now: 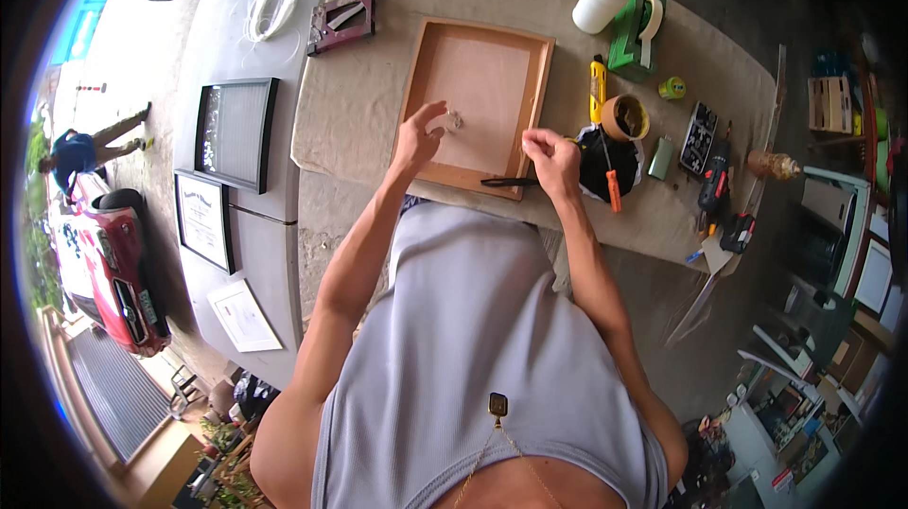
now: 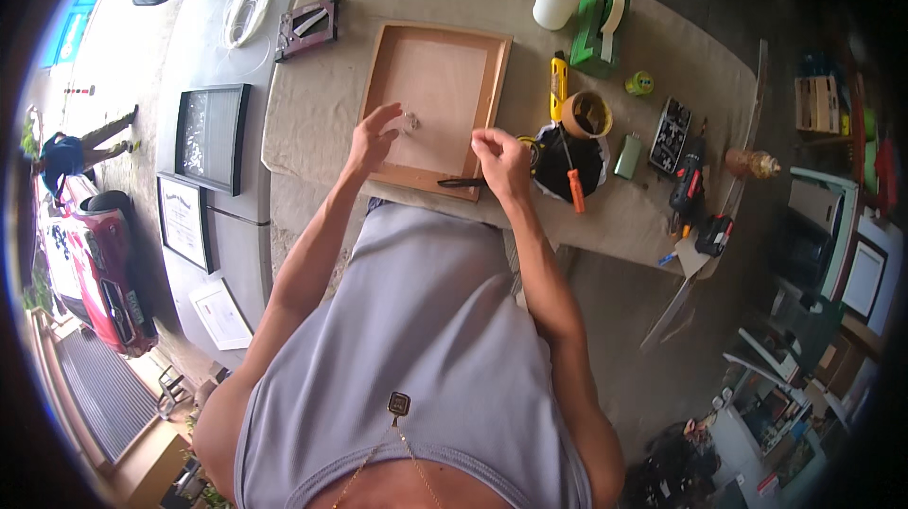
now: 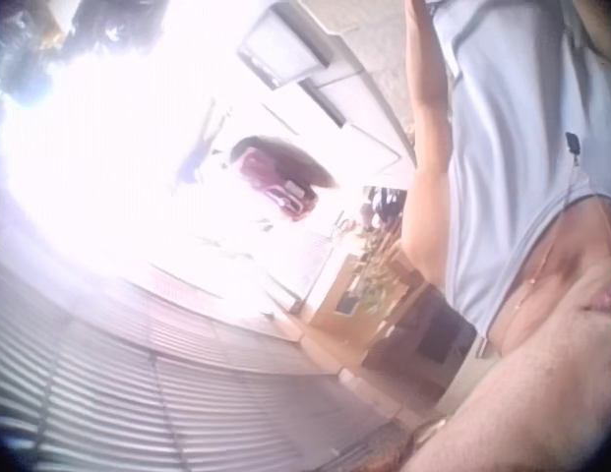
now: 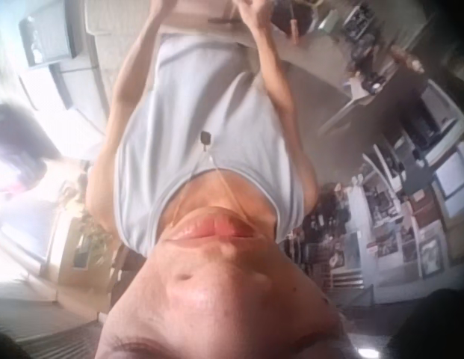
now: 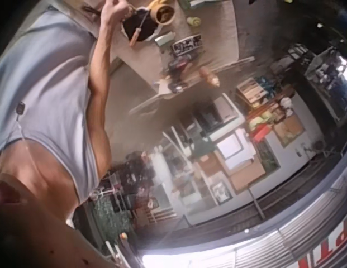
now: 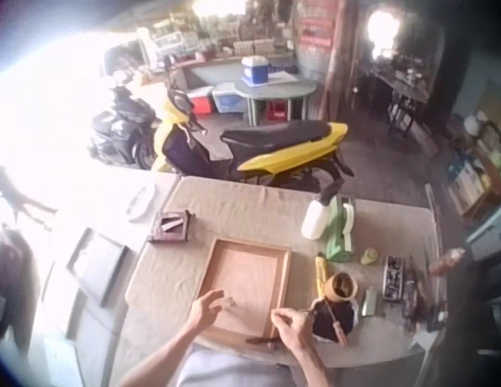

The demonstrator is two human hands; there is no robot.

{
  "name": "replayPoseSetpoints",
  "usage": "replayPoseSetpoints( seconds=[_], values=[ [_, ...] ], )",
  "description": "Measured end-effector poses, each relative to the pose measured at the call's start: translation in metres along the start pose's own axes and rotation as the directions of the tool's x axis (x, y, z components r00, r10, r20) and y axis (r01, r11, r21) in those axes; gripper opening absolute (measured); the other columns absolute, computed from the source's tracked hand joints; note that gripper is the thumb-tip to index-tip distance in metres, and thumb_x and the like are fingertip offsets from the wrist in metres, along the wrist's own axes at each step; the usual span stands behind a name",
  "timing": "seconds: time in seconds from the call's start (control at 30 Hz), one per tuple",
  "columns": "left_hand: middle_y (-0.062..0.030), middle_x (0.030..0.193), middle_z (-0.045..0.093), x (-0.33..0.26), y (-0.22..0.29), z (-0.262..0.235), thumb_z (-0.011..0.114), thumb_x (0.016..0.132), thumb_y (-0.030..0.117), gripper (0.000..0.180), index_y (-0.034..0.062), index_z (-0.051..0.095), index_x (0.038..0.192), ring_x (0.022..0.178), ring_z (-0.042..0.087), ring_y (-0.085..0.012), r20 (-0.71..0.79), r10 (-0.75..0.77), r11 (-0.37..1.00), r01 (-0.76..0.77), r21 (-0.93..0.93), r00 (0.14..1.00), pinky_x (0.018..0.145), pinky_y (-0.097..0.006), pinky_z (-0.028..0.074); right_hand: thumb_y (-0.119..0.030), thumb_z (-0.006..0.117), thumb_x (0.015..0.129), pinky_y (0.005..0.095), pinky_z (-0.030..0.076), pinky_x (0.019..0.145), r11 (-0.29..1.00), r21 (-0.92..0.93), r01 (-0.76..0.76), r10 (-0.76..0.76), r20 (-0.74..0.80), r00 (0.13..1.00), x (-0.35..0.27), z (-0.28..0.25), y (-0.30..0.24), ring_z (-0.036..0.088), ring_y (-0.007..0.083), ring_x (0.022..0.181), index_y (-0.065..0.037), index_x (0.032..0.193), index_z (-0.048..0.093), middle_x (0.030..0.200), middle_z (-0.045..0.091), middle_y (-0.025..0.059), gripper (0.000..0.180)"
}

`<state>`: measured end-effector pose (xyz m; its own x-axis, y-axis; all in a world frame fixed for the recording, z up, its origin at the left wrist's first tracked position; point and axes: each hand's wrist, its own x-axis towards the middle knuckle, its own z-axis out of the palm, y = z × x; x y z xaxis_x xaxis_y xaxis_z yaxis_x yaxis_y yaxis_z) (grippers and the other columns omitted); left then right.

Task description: The person wipes a wooden frame, applies brown tape to the edges, and trims the excess with a utility knife. They then measure the frame, flip it over, and use a power drill to secure the backing.

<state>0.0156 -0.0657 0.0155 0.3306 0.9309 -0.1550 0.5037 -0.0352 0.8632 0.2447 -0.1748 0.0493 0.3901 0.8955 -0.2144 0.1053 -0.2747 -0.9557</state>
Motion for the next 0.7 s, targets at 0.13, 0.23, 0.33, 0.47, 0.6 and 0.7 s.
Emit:
replayPoseSetpoints(
  seconds=[0.13, 0.23, 0.33, 0.47, 0.6, 0.7],
  values=[
    [-0.0133, 0.096, 0.066, 0.004, -0.002, -0.007, 0.064, 0.074, 0.006, 0.035, 0.0041, 0.063, 0.109, 0.092, 0.063, -0.0267, 0.014, -0.002, 0.986, -0.001, 0.165, 1.000, 0.081, -0.036, 0.049, -0.007, 0.068, 0.080, 0.0253, 0.053, 0.070, 0.982, 0.170, -0.083, 0.097, -0.072, 0.993, 0.015, 0.035, 0.015, 0.066, 0.0130, 0.073, 0.003, 0.097, 0.067, 0.080, 0.070, 0.0099, 0.019],
    [-0.0139, 0.090, 0.064, 0.009, -0.008, 0.000, 0.065, 0.073, 0.008, 0.032, 0.0038, 0.065, 0.104, 0.087, 0.062, -0.0292, 0.047, 0.092, 0.960, -0.101, 0.260, 0.995, 0.078, -0.038, 0.050, -0.007, 0.068, 0.080, 0.0250, 0.053, 0.070, 0.964, 0.177, -0.198, 0.200, 0.006, 0.980, 0.021, 0.052, 0.014, 0.067, 0.0123, 0.073, 0.003, 0.095, 0.068, 0.081, 0.070, 0.0092, 0.017],
    [-0.0140, 0.088, 0.064, 0.019, -0.005, 0.009, 0.065, 0.073, 0.011, 0.028, 0.0041, 0.066, 0.101, 0.085, 0.061, -0.0305, 0.037, 0.142, 0.942, -0.147, 0.301, 0.989, 0.077, -0.039, 0.050, -0.006, 0.067, 0.081, 0.0231, 0.052, 0.070, 0.958, 0.194, -0.211, 0.207, 0.040, 0.978, 0.023, 0.061, 0.023, 0.067, 0.0111, 0.072, 0.002, 0.090, 0.067, 0.079, 0.070, 0.0075, 0.012],
    [-0.0121, 0.087, 0.065, 0.035, 0.001, 0.014, 0.063, 0.076, 0.011, 0.021, 0.0063, 0.068, 0.095, 0.085, 0.062, -0.0302, 0.068, 0.175, 0.930, -0.188, 0.315, 0.982, 0.076, -0.040, 0.050, -0.007, 0.067, 0.082, 0.0222, 0.051, 0.069, 0.921, 0.295, -0.256, 0.258, 0.033, 0.966, 0.027, 0.065, 0.027, 0.066, 0.0106, 0.071, 0.002, 0.088, 0.066, 0.077, 0.070, 0.0064, 0.011],
    [-0.0109, 0.085, 0.064, 0.046, 0.002, 0.014, 0.061, 0.078, 0.010, 0.013, 0.0081, 0.070, 0.088, 0.085, 0.061, -0.0306, 0.242, 0.207, 0.893, -0.284, 0.350, 0.948, 0.074, -0.040, 0.051, -0.005, 0.065, 0.084, 0.0228, 0.051, 0.069, 0.892, 0.356, -0.278, 0.288, 0.026, 0.957, 0.028, 0.060, 0.019, 0.066, 0.0117, 0.072, 0.003, 0.093, 0.063, 0.080, 0.069, 0.0078, 0.012],
    [-0.0112, 0.084, 0.064, 0.045, 0.001, 0.013, 0.060, 0.079, 0.007, 0.012, 0.0069, 0.069, 0.087, 0.083, 0.062, -0.0303, 0.263, 0.191, 0.885, -0.282, 0.371, 0.946, 0.073, -0.040, 0.051, -0.003, 0.064, 0.085, 0.0232, 0.051, 0.070, 0.858, 0.432, -0.278, 0.298, 0.023, 0.954, 0.024, 0.060, 0.016, 0.066, 0.0129, 0.074, 0.005, 0.097, 0.061, 0.083, 0.069, 0.0094, 0.015]
  ],
)
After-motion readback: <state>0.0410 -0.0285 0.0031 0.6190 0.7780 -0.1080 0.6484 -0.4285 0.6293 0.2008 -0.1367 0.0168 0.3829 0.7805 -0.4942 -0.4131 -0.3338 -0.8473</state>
